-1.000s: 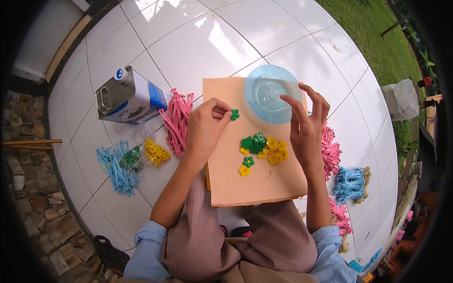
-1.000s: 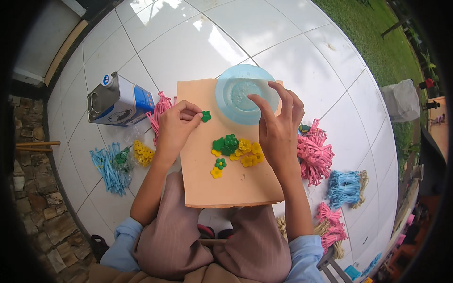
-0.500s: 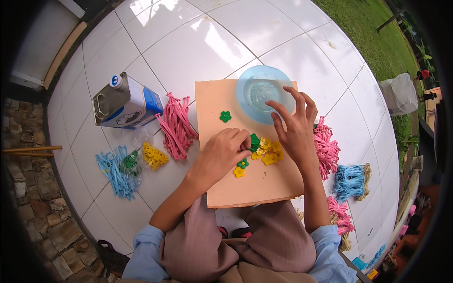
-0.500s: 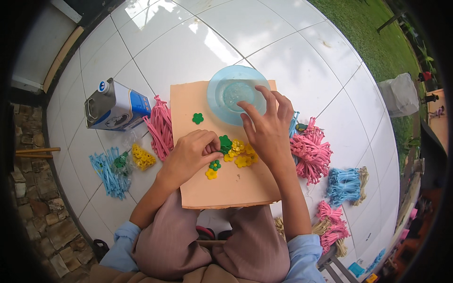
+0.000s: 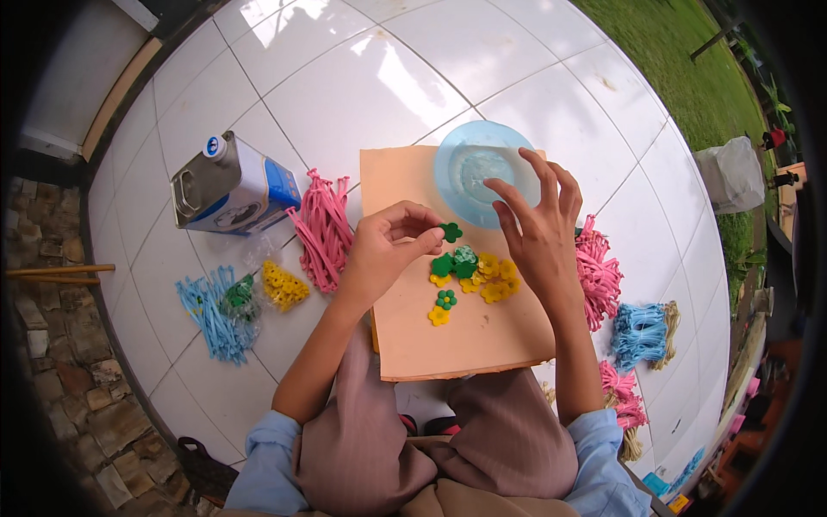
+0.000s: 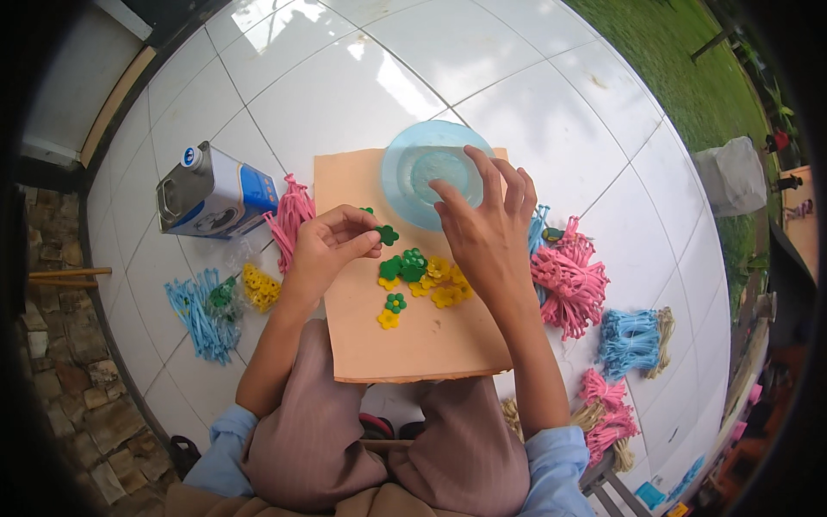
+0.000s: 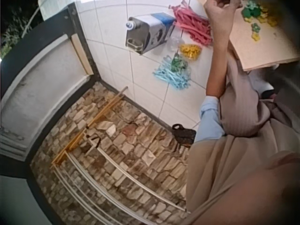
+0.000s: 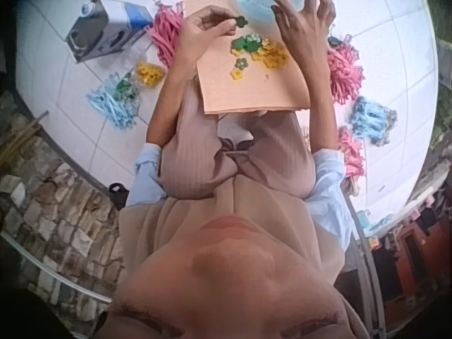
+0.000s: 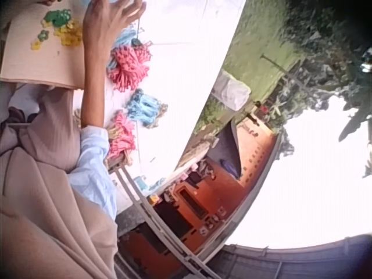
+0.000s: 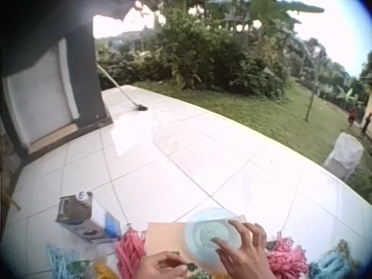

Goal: The person organizes pink and blue straps, then applies glue from a small bowl to yellow and green fabric flower ornaments using their finger.

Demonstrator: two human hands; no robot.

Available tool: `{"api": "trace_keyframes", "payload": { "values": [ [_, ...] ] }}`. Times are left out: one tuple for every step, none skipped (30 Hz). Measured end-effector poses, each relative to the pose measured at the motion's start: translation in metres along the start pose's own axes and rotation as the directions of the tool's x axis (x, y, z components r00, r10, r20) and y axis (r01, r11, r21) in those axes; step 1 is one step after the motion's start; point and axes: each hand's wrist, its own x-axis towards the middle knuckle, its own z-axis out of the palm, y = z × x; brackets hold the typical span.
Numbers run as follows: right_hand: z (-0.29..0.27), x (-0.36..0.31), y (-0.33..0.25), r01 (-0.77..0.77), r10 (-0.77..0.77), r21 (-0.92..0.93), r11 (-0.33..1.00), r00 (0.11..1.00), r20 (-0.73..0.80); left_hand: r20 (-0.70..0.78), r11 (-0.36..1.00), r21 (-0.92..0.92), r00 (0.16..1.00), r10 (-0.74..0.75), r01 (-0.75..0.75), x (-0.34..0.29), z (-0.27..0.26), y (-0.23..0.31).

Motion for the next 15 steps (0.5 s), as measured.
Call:
{"api": "trace_keyframes", "payload": {
  "values": [
    [-0.003,0.000,-0.003,0.005,-0.005,0.003,1.000,1.000,0.002,-0.046,0.994,-0.104,0.998,-0.038,0.033,0.002,-0.002,0.002],
    [-0.008,0.000,-0.008,-0.002,0.003,0.039,0.999,1.000,-0.026,-0.088,0.991,-0.123,0.994,-0.066,0.055,0.003,-0.002,0.005],
    [-0.013,-0.001,-0.013,-0.008,0.012,0.076,0.997,0.999,-0.053,-0.097,0.991,-0.125,0.993,-0.065,0.052,0.004,-0.002,0.007],
    [-0.017,-0.003,-0.020,0.008,-0.001,0.104,0.995,0.997,-0.071,-0.117,0.988,-0.134,0.989,-0.089,0.074,0.005,-0.002,0.008],
    [-0.021,-0.004,-0.026,0.013,-0.005,0.104,0.995,0.998,-0.069,-0.129,0.985,-0.145,0.985,-0.114,0.095,0.006,-0.002,0.008],
    [-0.023,-0.005,-0.031,0.058,-0.052,0.093,0.994,0.996,-0.068,-0.133,0.985,-0.148,0.985,-0.113,0.093,0.006,-0.001,0.008],
    [-0.024,-0.004,-0.036,0.104,-0.098,0.083,0.991,0.993,-0.067,-0.126,0.986,-0.141,0.986,-0.105,0.087,0.006,-0.002,0.009],
    [-0.024,-0.004,-0.038,0.127,-0.123,0.076,0.989,0.991,-0.059,-0.115,0.988,-0.134,0.989,-0.097,0.082,0.005,-0.001,0.009],
    [-0.024,-0.003,-0.039,0.130,-0.125,0.075,0.989,0.990,-0.058,-0.116,0.987,-0.136,0.988,-0.097,0.081,0.005,-0.001,0.009],
    [-0.022,-0.003,-0.039,0.142,-0.139,0.046,0.989,0.989,-0.058,-0.107,0.986,-0.144,0.990,-0.095,0.079,0.006,-0.001,0.009],
    [-0.020,-0.002,-0.039,0.154,-0.153,0.017,0.988,0.987,-0.058,-0.098,0.986,-0.151,0.991,-0.092,0.077,0.006,-0.002,0.008],
    [-0.019,-0.002,-0.040,0.156,-0.155,0.018,0.988,0.986,-0.057,-0.100,0.985,-0.152,0.991,-0.092,0.076,0.006,-0.003,0.009],
    [-0.018,-0.002,-0.041,0.159,-0.158,-0.002,0.987,0.986,-0.052,-0.087,0.985,-0.154,0.992,-0.086,0.072,0.005,-0.003,0.010],
    [-0.017,-0.003,-0.041,0.159,-0.160,-0.019,0.987,0.986,-0.045,-0.075,0.985,-0.155,0.994,-0.083,0.070,0.005,-0.003,0.010],
    [-0.017,-0.003,-0.041,0.159,-0.160,-0.018,0.987,0.986,-0.044,-0.076,0.985,-0.155,0.994,-0.084,0.072,0.005,-0.004,0.010]
  ]
}}
